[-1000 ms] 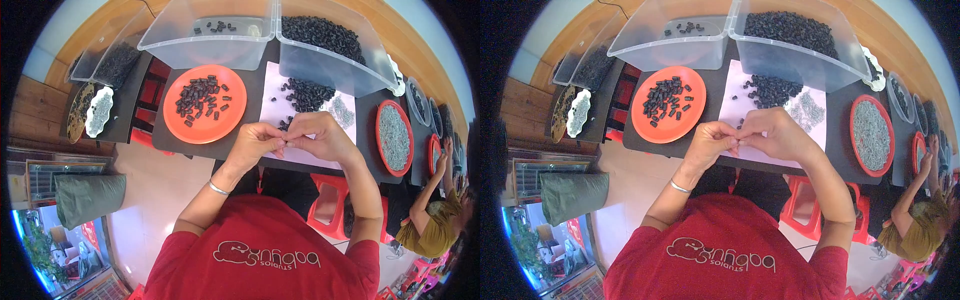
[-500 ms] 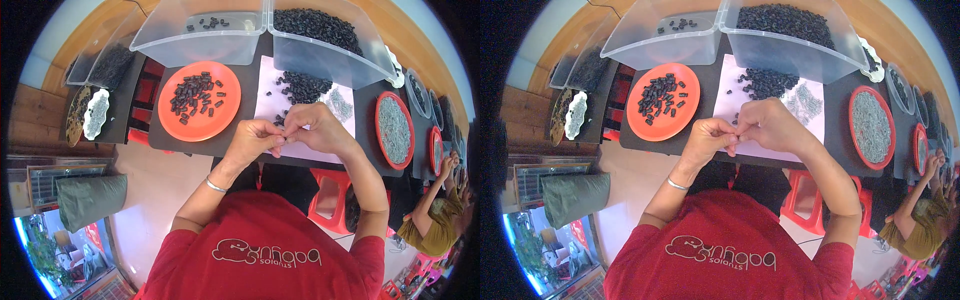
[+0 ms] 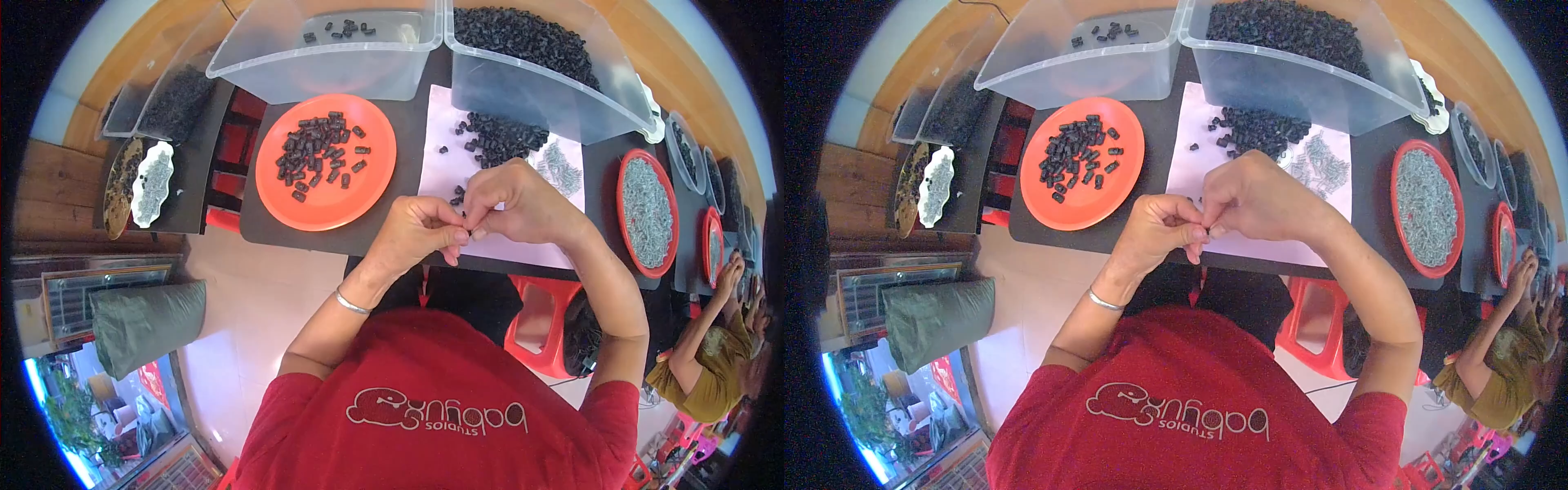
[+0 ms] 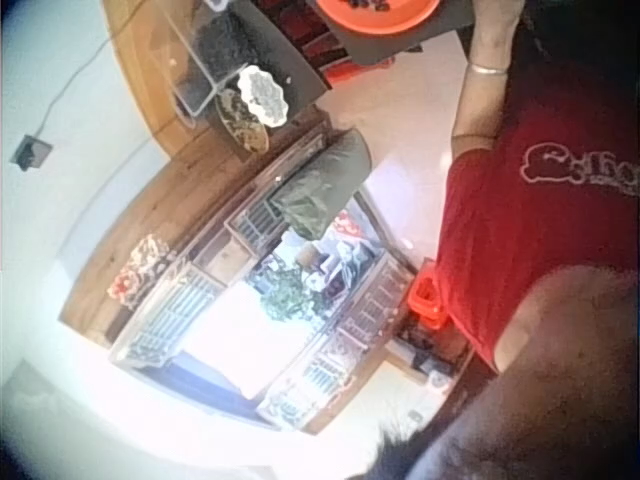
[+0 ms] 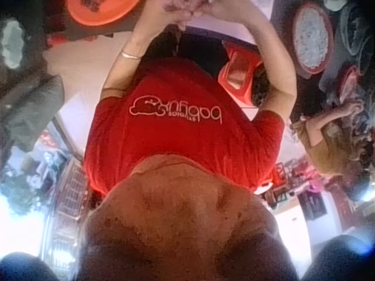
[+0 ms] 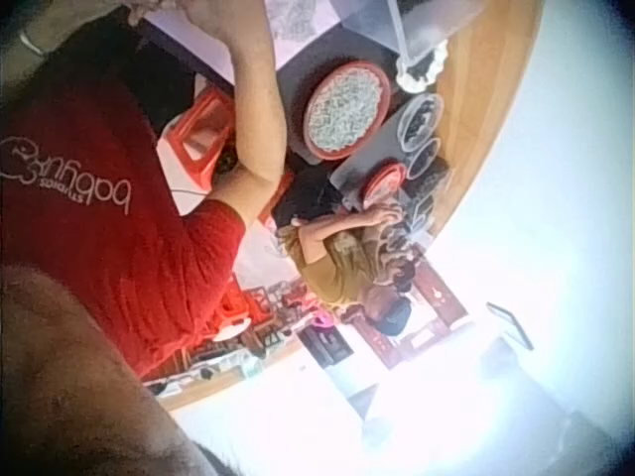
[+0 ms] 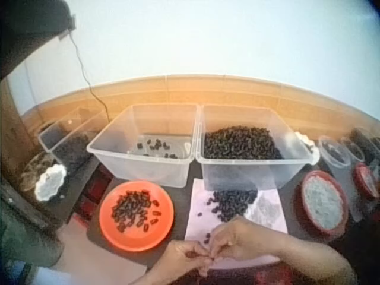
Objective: The person assembles small black plastic components by picking up pieces from the table and fitting them together by hand.
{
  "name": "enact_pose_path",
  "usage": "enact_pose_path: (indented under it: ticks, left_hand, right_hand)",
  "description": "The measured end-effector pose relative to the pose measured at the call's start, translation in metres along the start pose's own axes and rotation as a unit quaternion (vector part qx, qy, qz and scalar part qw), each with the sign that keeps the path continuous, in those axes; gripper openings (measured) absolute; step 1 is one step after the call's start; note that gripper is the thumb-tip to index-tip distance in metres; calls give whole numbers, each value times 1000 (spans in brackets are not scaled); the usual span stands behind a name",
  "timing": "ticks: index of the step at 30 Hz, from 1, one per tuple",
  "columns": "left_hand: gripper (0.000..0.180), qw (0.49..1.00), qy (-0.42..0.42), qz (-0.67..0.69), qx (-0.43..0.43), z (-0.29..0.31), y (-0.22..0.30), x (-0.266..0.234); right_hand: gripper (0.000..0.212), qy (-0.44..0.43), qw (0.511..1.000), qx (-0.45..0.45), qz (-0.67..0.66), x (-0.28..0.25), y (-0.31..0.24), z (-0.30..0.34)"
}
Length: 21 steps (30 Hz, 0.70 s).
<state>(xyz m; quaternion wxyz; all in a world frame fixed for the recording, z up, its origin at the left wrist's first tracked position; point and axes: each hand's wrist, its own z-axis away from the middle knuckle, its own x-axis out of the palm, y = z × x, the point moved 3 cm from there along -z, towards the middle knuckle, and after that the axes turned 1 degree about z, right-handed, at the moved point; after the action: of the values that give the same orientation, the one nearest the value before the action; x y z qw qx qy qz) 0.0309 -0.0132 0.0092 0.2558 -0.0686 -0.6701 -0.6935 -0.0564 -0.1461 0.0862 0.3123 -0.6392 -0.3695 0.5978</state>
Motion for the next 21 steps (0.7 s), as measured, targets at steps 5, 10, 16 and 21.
enact_pose_path:
  ticks: [5, 10, 16, 21]
  left_hand:
    - [5, 1000, -7, -21, 7, -2, 2, 0]
    - [3, 1000, -25, 12, 11, -8, 0, 0]
    - [8, 996, 12, 75, 37, -3, -7, -9]
    - [9, 998, -6, 60, 28, 0, -8, -6]
  right_hand:
    - [14, -18, 1000, -5, 5, 3, 2, -1]
    - [15, 84, 994, -40, 59, 5, 1, 12]
    - [13, 260, 956, -89, 99, 32, -9, 28]
    - [8, 281, 950, 41, -127, 42, 0, 44]
